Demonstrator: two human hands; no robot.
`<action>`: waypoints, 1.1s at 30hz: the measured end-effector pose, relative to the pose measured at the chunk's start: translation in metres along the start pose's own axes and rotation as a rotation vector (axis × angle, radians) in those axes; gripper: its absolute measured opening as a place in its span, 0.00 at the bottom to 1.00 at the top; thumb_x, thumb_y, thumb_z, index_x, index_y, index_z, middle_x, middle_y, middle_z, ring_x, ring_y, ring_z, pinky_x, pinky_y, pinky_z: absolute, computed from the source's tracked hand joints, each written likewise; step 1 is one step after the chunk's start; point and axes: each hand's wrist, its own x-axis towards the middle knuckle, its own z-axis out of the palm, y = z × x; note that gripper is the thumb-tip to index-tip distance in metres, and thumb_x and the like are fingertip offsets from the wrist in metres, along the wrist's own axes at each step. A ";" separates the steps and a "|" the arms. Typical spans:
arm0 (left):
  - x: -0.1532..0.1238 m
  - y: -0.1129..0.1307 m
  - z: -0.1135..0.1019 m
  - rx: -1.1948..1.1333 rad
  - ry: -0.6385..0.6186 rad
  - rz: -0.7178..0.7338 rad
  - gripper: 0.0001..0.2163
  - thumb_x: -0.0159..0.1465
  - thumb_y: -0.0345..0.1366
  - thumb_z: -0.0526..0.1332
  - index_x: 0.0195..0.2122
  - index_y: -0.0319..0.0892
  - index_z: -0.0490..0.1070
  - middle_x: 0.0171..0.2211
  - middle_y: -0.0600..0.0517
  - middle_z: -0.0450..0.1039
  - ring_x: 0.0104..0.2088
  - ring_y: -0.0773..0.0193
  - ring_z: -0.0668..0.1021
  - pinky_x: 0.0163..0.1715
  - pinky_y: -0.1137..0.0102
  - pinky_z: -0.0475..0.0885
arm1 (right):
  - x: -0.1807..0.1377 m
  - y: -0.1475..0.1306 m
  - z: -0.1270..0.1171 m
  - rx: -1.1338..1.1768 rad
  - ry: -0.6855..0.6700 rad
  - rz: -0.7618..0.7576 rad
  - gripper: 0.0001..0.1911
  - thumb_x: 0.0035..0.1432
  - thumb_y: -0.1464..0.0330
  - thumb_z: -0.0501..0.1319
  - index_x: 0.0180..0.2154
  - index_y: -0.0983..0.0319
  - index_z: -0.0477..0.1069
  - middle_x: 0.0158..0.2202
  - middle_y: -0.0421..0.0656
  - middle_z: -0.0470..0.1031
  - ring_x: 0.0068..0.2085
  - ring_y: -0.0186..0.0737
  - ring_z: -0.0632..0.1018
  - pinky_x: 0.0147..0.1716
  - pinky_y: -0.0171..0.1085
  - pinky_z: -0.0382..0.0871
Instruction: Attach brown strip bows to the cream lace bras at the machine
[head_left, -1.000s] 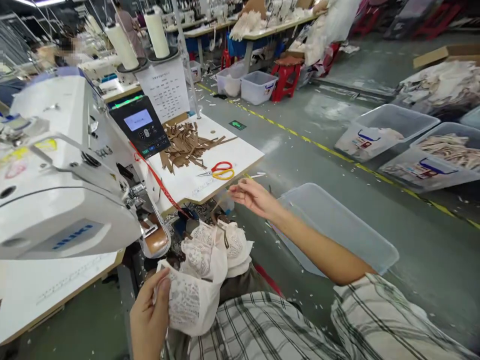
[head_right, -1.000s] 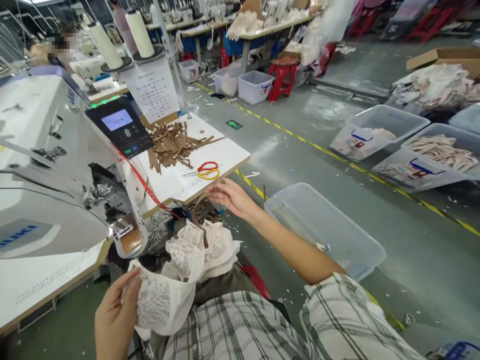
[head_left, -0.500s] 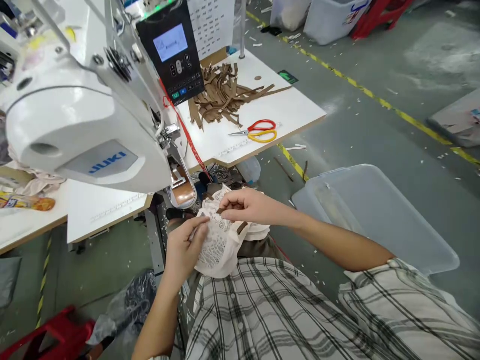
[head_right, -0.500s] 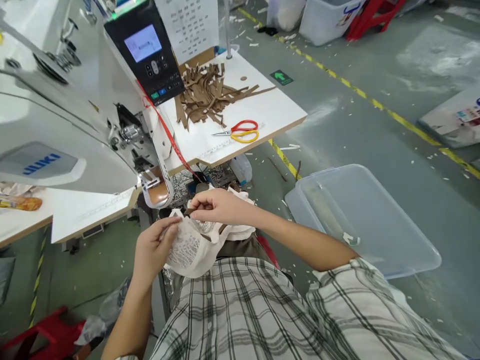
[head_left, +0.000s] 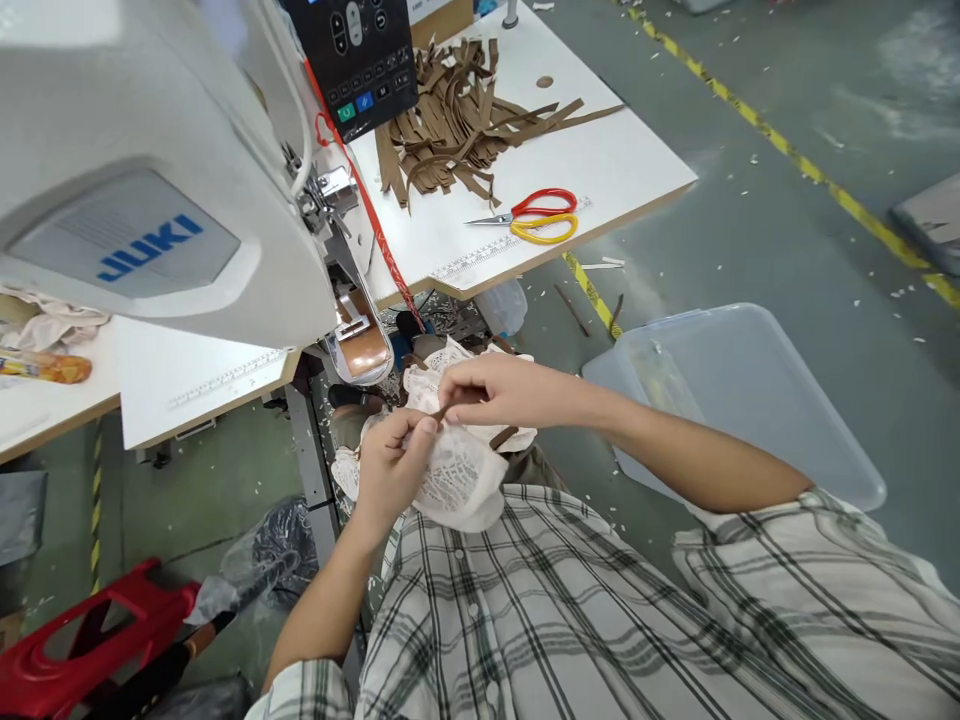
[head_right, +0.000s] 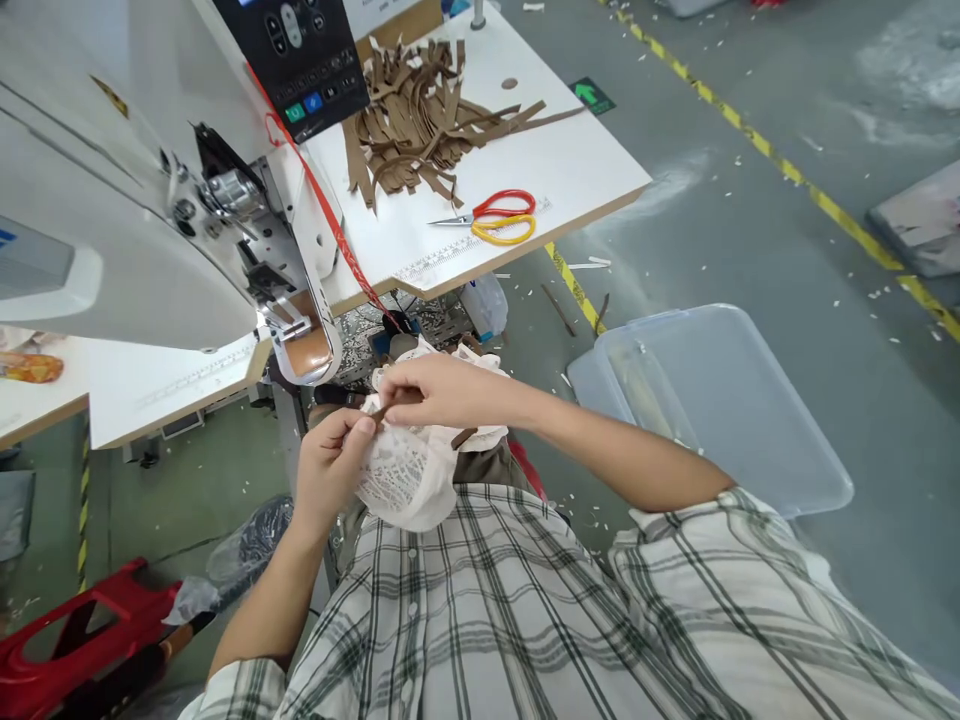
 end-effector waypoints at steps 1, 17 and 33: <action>0.000 -0.001 0.000 -0.009 0.038 -0.005 0.13 0.68 0.42 0.59 0.30 0.41 0.74 0.25 0.54 0.73 0.27 0.68 0.72 0.28 0.73 0.66 | -0.002 0.003 0.001 -0.027 0.186 -0.047 0.07 0.56 0.64 0.67 0.37 0.58 0.76 0.36 0.42 0.77 0.36 0.40 0.75 0.35 0.37 0.66; 0.005 -0.004 -0.015 0.068 0.048 0.270 0.07 0.66 0.36 0.64 0.43 0.41 0.79 0.36 0.48 0.83 0.33 0.65 0.81 0.30 0.75 0.73 | 0.023 0.028 0.029 0.828 0.412 0.216 0.21 0.53 0.52 0.71 0.35 0.63 0.77 0.23 0.36 0.71 0.24 0.26 0.70 0.24 0.27 0.63; 0.032 0.006 -0.054 0.158 0.176 0.143 0.10 0.68 0.33 0.61 0.45 0.43 0.82 0.42 0.50 0.84 0.40 0.63 0.84 0.37 0.75 0.77 | 0.122 -0.020 -0.023 -0.089 0.276 -0.069 0.09 0.55 0.64 0.65 0.28 0.62 0.70 0.25 0.38 0.73 0.31 0.37 0.74 0.31 0.34 0.66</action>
